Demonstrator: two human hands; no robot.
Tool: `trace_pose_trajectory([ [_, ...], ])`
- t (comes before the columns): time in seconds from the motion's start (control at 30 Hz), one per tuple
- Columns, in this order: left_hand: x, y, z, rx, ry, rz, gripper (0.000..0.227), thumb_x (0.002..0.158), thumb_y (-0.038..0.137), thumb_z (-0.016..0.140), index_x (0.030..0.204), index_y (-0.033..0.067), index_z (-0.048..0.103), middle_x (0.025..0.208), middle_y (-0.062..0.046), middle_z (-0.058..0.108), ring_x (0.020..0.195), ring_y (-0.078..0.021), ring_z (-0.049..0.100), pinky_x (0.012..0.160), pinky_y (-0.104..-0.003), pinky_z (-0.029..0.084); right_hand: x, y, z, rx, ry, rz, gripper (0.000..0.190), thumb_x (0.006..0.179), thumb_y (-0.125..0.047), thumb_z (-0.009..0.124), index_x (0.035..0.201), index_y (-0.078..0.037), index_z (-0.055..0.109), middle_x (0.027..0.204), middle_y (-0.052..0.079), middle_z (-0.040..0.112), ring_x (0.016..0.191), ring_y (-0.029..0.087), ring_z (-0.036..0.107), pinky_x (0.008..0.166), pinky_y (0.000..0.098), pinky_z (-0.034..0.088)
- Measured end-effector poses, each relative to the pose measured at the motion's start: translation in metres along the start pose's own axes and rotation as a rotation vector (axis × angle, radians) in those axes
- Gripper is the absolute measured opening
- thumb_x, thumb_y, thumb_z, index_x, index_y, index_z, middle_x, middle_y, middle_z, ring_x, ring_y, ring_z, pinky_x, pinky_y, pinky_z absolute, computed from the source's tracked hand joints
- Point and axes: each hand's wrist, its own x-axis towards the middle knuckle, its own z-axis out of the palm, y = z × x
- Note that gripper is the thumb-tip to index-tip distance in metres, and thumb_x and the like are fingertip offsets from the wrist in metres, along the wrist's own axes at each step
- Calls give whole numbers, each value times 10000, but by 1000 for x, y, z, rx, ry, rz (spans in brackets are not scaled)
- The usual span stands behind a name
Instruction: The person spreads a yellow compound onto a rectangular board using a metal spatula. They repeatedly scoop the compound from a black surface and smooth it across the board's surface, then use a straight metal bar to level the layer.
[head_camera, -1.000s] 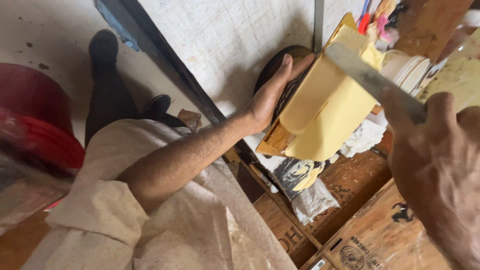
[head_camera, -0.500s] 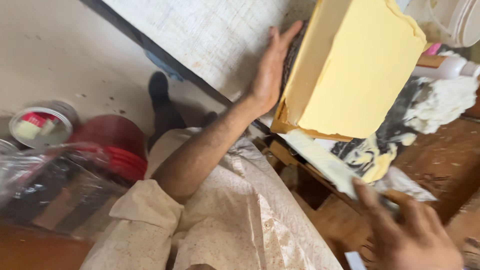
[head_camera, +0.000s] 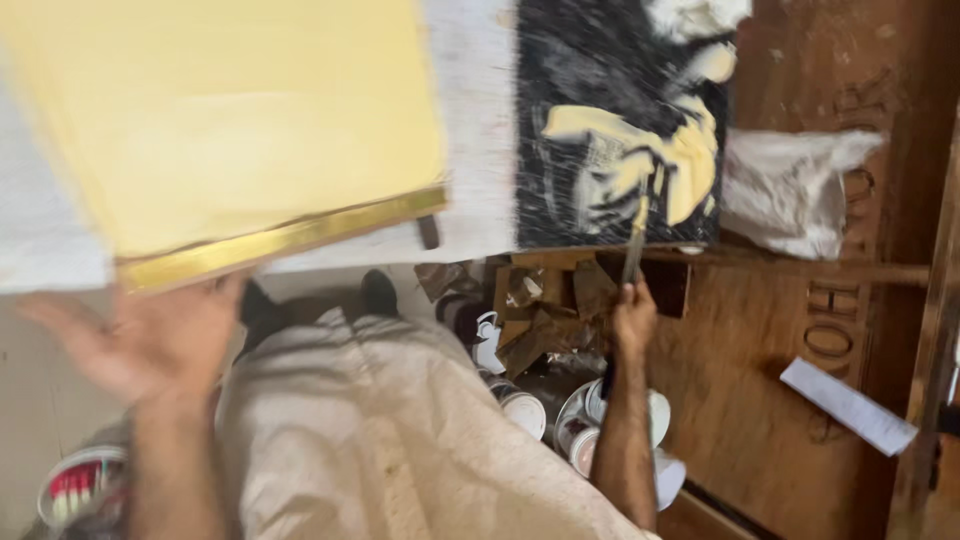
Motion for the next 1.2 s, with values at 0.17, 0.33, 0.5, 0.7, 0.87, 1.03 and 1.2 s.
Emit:
trace_pose_trajectory([
  [0.17, 0, -8, -16, 1221, 66, 172, 796, 1024, 638, 405, 1604, 101, 307, 1706, -160, 238, 1606, -377, 207, 1316, -622, 157, 59, 65, 29, -36, 105, -44, 374, 1065, -159, 601, 1435, -117, 624, 1170, 241, 707, 1038, 355, 663, 914, 434, 509],
  [0.33, 1, 65, -88, 1855, 266, 444, 518, 1183, 414, 373, 1498, 8, 440, 1485, -210, 470, 1372, -360, 443, 1144, -522, 364, 121, 82, 31, -28, 167, -108, 400, 1039, -186, 642, 1435, -137, 619, 1080, 207, 710, 954, 342, 588, 928, 471, 474],
  [0.5, 15, 132, -123, 3066, 401, 297, 469, 1313, 344, 335, 1396, -55, 568, 1209, -253, 687, 1069, -363, 666, 909, -445, 550, 160, 88, 36, 20, 287, 2, 410, 990, -178, 659, 1399, -145, 652, 1006, 207, 615, 987, 337, 585, 914, 434, 491],
  [0.7, 10, 119, -117, 3313, 470, 498, 573, 1249, 377, 361, 1352, -110, 644, 1100, -338, 694, 936, -488, 658, 765, -534, 538, 207, 71, 32, -19, 113, -105, 391, 1044, -169, 622, 1434, -138, 634, 1022, 210, 587, 953, 338, 593, 880, 464, 513],
  [0.87, 12, 100, -106, 3338, 520, 452, 516, 1191, 330, 376, 1326, -107, 617, 1186, -324, 668, 1029, -481, 643, 855, -538, 524, 134, 51, 20, 250, -196, 66, 422, 1080, -273, 567, 1500, -238, 597, 936, 142, 629, 795, 204, 588, 675, 352, 489],
  [1.03, 7, 117, -110, 3273, 555, 345, 434, 1256, 301, 415, 1368, -64, 622, 1270, -294, 675, 1168, -446, 635, 986, -527, 498, 46, -12, 65, 243, -102, 647, 461, 1099, -456, 598, 1421, -138, 512, 993, 188, 709, 680, 188, 631, 470, 262, 464],
  [1.2, 7, 156, -124, 3115, 476, 409, 390, 1250, 266, 434, 1449, -54, 533, 1321, -270, 646, 1175, -393, 614, 1004, -499, 492, 38, 1, 65, -252, -128, -342, 590, 1044, -140, 601, 1555, -402, 463, 1353, 286, 423, 835, 173, 621, 524, 236, 586],
])
